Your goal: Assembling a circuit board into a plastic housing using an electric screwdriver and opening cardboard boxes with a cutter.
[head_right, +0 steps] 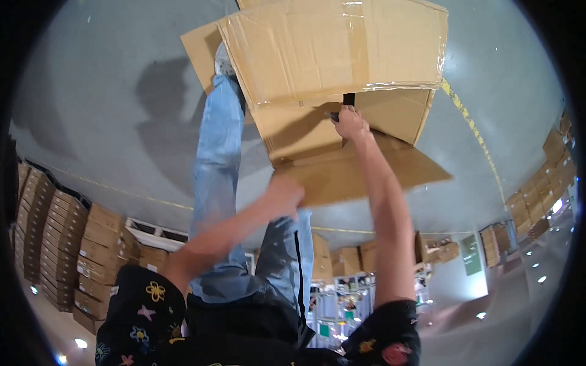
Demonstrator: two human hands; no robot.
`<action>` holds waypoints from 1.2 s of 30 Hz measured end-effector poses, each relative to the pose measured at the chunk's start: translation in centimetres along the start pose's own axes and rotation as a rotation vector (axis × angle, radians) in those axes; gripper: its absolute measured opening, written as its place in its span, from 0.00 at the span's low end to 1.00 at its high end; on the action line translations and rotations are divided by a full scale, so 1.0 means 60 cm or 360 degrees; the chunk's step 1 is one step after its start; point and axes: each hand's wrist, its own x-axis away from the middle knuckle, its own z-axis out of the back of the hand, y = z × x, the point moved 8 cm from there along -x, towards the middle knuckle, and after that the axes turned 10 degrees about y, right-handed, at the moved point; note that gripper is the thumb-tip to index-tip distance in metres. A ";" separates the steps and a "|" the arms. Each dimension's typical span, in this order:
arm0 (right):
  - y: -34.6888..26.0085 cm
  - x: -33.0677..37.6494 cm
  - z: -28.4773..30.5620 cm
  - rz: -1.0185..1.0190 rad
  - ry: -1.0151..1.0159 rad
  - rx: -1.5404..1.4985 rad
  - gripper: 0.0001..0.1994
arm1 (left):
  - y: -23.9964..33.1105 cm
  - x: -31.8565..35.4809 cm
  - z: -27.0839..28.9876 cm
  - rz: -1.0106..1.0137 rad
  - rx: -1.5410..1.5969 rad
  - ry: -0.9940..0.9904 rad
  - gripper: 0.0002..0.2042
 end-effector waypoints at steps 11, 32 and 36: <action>-0.050 0.214 0.072 -0.0670 0.1205 -0.1765 0.17 | -0.055 -0.002 -0.120 0.0676 0.1157 0.0738 0.58; 0.067 -0.116 -0.291 -0.1573 0.0835 -0.4292 0.20 | -0.064 0.165 -0.101 0.0939 0.1265 0.1099 0.12; 0.121 -0.078 -0.257 -0.1635 0.1248 -0.5125 0.23 | -0.051 0.170 -0.097 0.1014 0.1324 0.0599 0.13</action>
